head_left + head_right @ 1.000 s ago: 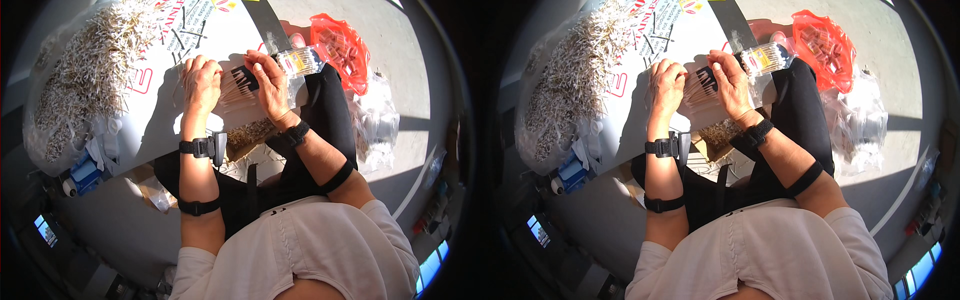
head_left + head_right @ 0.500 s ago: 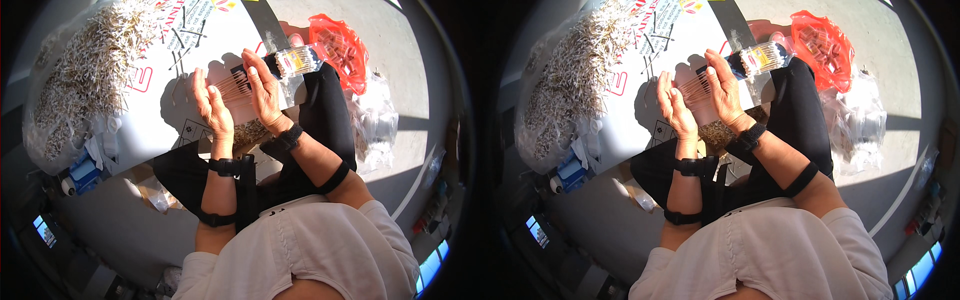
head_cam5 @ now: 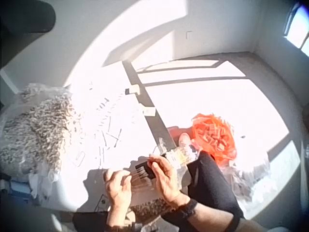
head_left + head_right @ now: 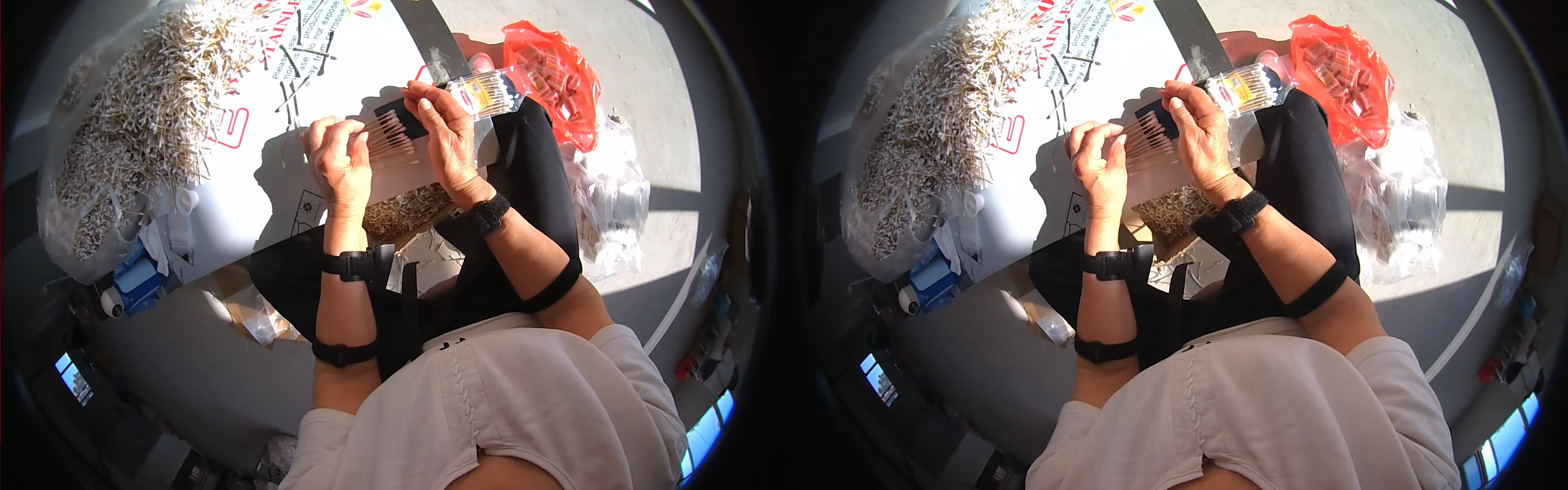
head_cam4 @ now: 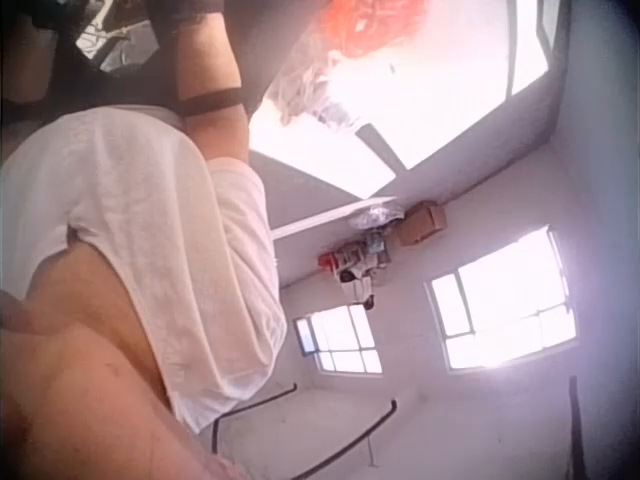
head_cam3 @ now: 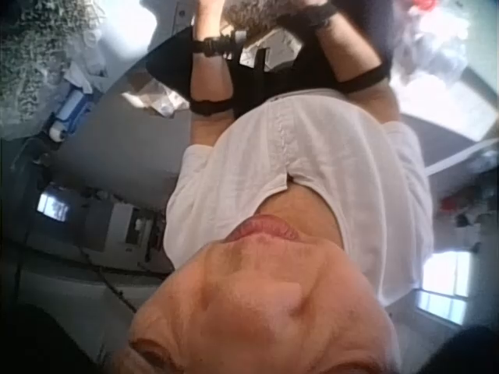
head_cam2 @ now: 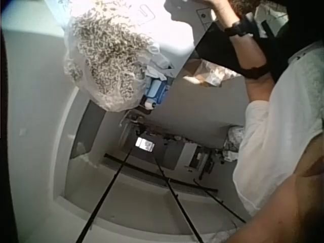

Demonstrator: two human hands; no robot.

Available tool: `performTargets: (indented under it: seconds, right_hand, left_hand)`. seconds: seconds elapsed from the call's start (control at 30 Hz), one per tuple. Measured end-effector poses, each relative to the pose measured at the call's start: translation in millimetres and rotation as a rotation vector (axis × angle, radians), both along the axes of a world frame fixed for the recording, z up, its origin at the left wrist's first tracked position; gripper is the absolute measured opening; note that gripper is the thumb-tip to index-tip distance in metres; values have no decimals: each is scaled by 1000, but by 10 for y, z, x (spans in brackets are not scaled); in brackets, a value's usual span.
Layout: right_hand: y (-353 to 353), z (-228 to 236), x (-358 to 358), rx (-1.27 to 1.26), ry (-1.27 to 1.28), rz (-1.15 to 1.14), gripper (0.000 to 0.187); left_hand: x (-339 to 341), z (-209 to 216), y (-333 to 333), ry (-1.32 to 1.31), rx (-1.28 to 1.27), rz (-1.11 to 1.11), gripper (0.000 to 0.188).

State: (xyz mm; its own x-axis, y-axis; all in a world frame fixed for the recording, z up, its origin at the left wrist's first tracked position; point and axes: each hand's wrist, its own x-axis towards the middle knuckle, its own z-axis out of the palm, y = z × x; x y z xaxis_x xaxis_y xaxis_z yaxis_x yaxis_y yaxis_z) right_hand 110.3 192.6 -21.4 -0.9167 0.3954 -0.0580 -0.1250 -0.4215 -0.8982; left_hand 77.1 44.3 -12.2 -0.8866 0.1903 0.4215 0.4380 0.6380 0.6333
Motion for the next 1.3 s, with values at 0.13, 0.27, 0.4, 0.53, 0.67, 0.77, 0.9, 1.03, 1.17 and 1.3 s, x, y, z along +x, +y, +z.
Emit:
performTargets:
  seconds: [0.13, 0.27, 0.4, 0.53, 0.67, 0.77, 0.9, 1.03, 1.17, 1.3]
  right_hand:
    - [19, -56, -5, 45, 0, -2, 29]
    - [5, -63, -9, 45, 10, 0, 29]
    - [23, -64, -1, 30, 11, 8, 29]
    - [25, -60, 5, 36, 16, 14, 29]
    - [-16, -41, 1, 74, 19, -10, 18]
    - [-31, -52, 7, 51, 20, -9, 19]
    - [-41, -107, 1, 133, 46, -21, 20]
    - [-111, -103, -2, 209, 33, 2, 20]
    - [-112, -125, -2, 202, 28, -3, 20]
    - [-116, -104, 8, 189, 32, -18, 20]
  left_hand:
    - [-136, 114, 71, -6, -238, -138, 24]
    - [-194, 109, 75, -44, -307, -187, 24]
    - [-239, 142, 71, -69, -248, -201, 21]
    - [-377, 188, 64, -32, -280, -133, 15]
    - [-394, 154, 55, -78, -368, -166, 13]
    - [-334, 134, 27, -122, -381, -216, 14]
    - [-262, 142, 99, -97, -270, -171, 17]
    - [-299, 152, 94, -97, -353, -165, 16]
    - [-329, 160, 103, -73, -385, -195, 14]
    - [-344, 187, 116, -133, -408, -151, 13]
